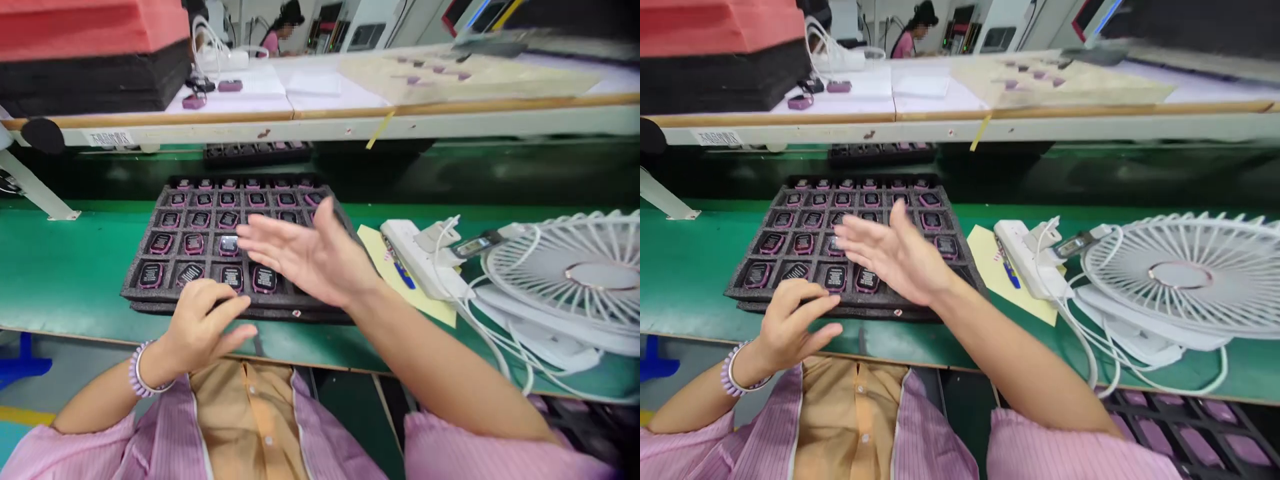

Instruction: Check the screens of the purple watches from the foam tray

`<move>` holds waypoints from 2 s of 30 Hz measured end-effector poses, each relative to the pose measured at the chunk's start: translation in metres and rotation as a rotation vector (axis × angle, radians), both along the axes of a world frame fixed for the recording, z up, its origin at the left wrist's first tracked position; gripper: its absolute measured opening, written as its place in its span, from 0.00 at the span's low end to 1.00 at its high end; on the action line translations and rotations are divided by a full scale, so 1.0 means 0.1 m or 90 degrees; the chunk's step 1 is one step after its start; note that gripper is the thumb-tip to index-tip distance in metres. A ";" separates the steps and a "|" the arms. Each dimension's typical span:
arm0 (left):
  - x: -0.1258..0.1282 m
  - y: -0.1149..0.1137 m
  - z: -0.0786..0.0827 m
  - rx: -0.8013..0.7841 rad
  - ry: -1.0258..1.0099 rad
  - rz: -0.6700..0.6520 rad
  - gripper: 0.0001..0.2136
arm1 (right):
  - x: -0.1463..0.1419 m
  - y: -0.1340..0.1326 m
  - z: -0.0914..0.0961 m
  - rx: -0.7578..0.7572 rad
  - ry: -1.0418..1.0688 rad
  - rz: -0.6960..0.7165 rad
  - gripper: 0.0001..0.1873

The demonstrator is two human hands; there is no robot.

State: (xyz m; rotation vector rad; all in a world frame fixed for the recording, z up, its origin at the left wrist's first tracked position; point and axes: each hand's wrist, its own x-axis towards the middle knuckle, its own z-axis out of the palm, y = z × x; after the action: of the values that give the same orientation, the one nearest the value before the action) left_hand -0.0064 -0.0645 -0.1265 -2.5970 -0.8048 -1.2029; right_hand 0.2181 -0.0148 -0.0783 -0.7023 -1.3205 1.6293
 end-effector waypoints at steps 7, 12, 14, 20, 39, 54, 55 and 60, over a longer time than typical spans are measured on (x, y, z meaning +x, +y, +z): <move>0.06 -0.24 -0.15 0.003 0.018 -0.206 0.19 | -0.31 0.24 0.02 -0.187 0.255 -0.003 0.40; 0.05 -0.22 -0.23 -0.052 -0.010 -0.229 0.20 | -0.43 0.07 -0.16 -0.183 0.290 0.030 0.39; 0.05 -0.20 -0.25 -0.046 -0.014 -0.227 0.21 | -0.46 0.02 -0.18 -0.177 0.283 0.044 0.39; 0.08 -0.19 -0.30 -0.065 -0.015 -0.236 0.22 | -0.49 0.00 -0.17 -0.148 0.273 0.030 0.37; 0.22 -0.13 -0.47 -0.180 0.052 -0.277 0.24 | -0.40 -0.03 -0.19 -0.184 0.242 -0.078 0.35; 0.32 -0.13 -0.47 -0.378 0.215 -0.193 0.34 | -0.40 -0.07 -0.24 -0.198 0.249 -0.038 0.32; 0.31 -0.13 -0.47 -0.387 0.216 -0.195 0.34 | -0.40 -0.06 -0.25 -0.198 0.262 -0.038 0.32; 0.29 -0.11 -0.50 -0.436 0.240 -0.194 0.36 | -0.42 0.00 -0.24 -0.204 0.269 -0.082 0.38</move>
State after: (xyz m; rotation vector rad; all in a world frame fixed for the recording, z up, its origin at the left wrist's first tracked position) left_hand 0.0230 -0.0759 -0.1768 -3.4504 -0.8701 -0.4851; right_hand 0.1765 -0.0148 -0.1025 -0.5716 -0.7087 1.7813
